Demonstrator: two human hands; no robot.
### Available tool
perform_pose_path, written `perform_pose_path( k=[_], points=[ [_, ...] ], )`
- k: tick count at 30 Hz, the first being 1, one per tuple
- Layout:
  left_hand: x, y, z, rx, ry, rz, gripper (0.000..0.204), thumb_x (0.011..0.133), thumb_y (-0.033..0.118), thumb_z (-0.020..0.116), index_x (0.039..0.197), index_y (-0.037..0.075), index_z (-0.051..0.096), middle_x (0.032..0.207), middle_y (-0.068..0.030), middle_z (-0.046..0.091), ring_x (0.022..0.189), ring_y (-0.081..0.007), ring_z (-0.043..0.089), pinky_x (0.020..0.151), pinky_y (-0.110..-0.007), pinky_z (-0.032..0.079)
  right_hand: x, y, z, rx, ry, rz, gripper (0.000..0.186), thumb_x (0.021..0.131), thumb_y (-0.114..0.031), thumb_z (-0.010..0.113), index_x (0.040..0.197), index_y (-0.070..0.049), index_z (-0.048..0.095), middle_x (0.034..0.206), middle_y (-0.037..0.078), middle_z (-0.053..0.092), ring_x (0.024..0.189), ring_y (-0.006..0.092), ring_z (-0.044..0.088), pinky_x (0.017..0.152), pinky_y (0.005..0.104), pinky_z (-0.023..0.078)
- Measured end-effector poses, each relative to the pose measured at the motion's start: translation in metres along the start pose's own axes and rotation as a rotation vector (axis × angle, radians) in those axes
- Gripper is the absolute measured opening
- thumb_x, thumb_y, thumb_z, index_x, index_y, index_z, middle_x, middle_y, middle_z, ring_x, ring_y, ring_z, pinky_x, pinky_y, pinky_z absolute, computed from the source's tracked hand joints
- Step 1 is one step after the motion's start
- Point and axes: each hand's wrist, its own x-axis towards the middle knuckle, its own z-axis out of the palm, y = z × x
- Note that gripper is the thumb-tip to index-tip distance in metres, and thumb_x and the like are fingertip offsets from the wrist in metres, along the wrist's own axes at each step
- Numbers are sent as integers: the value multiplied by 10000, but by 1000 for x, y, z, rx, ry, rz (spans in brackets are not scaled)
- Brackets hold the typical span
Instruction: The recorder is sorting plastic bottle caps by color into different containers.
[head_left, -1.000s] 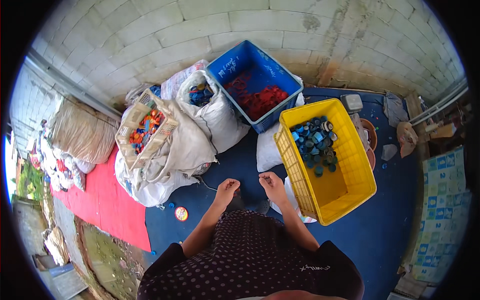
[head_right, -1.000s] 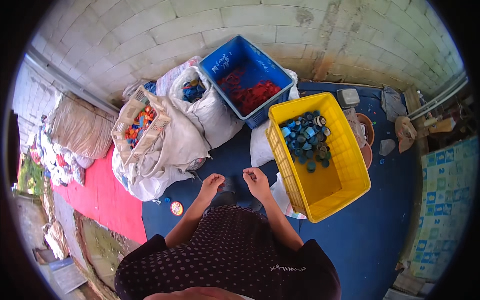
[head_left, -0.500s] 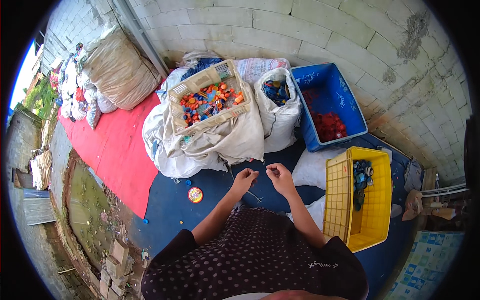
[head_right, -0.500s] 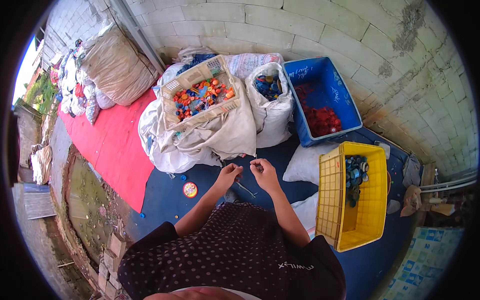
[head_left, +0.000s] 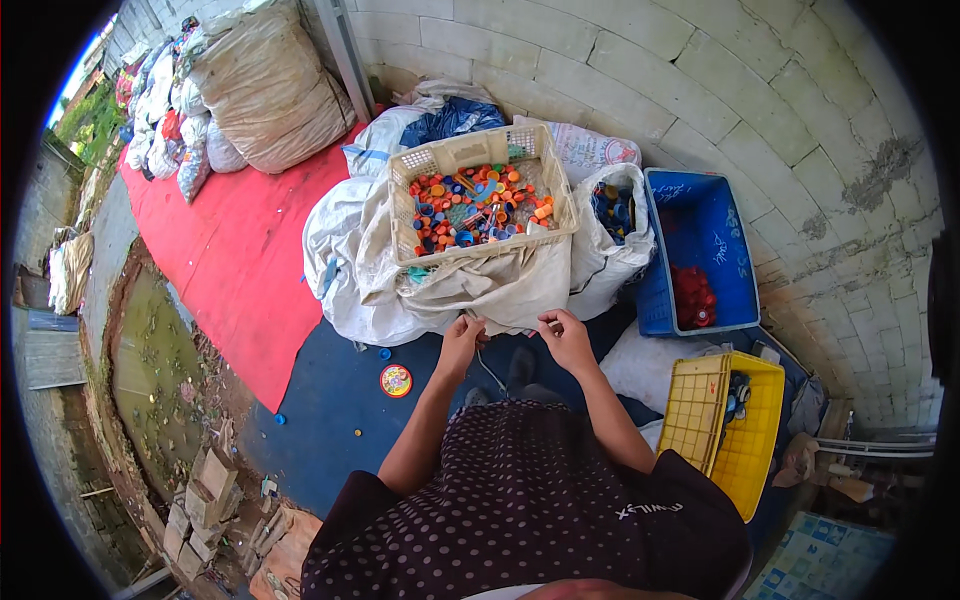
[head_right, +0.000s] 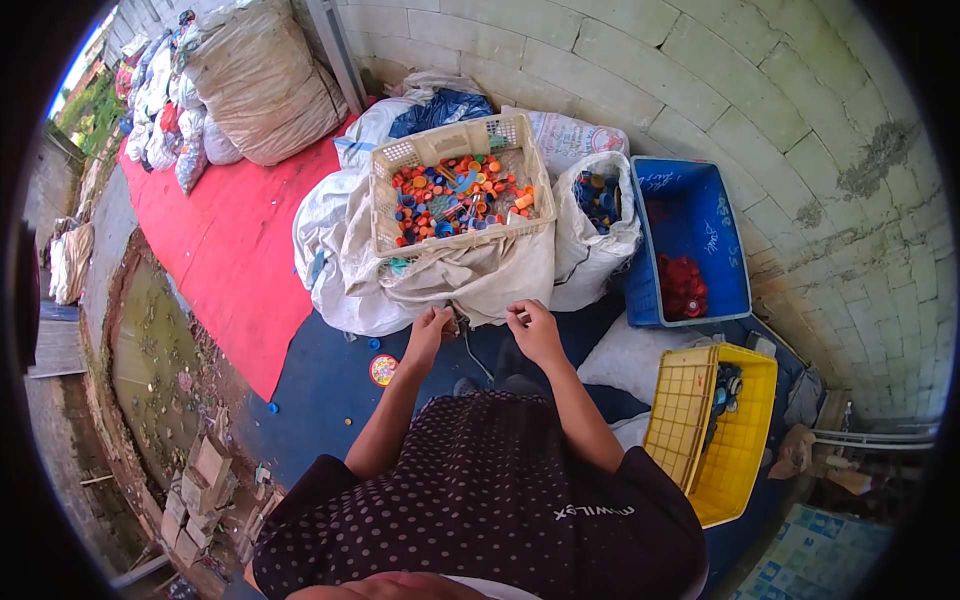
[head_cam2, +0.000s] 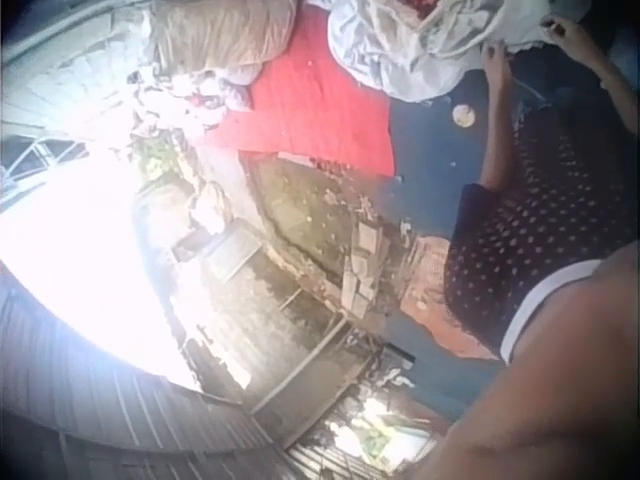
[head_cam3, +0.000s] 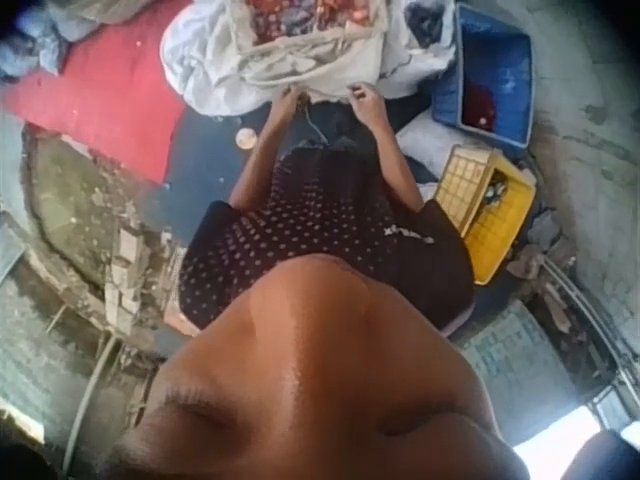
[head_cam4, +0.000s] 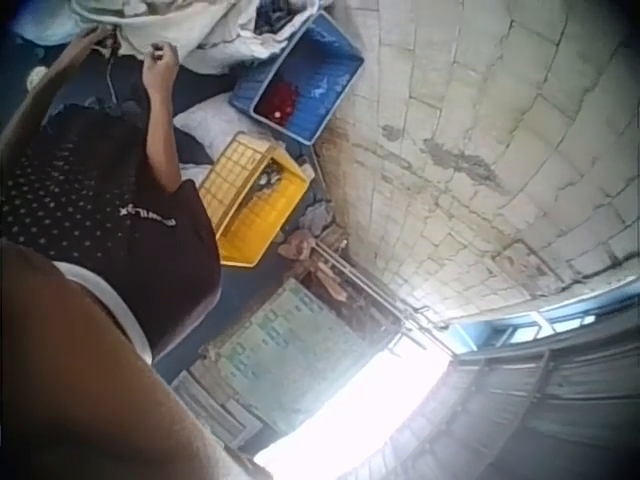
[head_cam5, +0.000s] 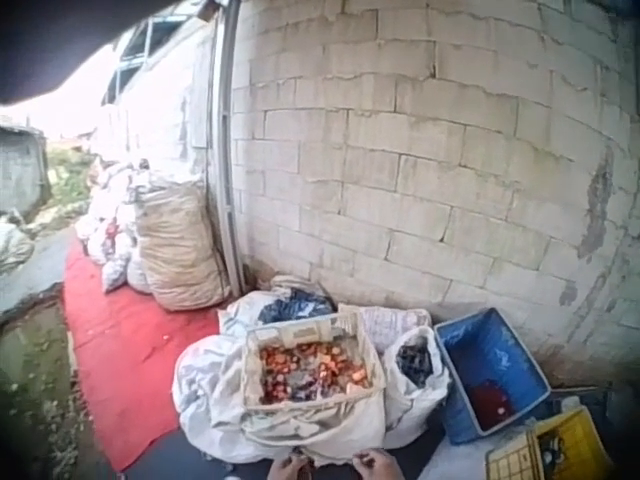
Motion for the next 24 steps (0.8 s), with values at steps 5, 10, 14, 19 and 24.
perform_pose_path(
  k=[5,10,14,19,24],
  points=[
    [5,4,-28,-1,152,26,233,951,276,592,783,129,526,765,16,568,757,-114,600,671,-264,462,69,-6,9,-65,-66,-22,135,865,-102,653,966,-12,653,942,93,644,719,187,651,667,295,527],
    [31,15,-46,-25,319,28,246,949,271,594,765,121,528,733,12,563,729,-112,590,663,-272,475,151,3,26,-113,-138,-136,153,850,-110,654,968,-14,649,904,112,643,712,216,652,674,329,527],
    [58,26,-55,-68,465,1,282,958,289,586,743,124,509,708,1,541,667,-110,548,643,-273,478,220,12,34,-142,-243,-143,152,858,-123,632,974,-25,645,925,124,643,743,253,655,686,354,525],
    [103,61,-42,-108,548,35,374,990,369,527,719,114,482,670,-8,498,635,-115,509,627,-277,460,312,57,31,-209,-284,-89,162,858,-149,626,987,-53,645,942,123,647,799,284,652,713,376,522],
    [147,88,-33,-117,553,44,403,1010,386,483,734,94,509,662,-1,473,649,-115,510,636,-275,447,369,109,54,-632,-454,-153,170,850,-168,601,986,-73,637,917,108,641,901,297,655,750,404,531]
  ],
)
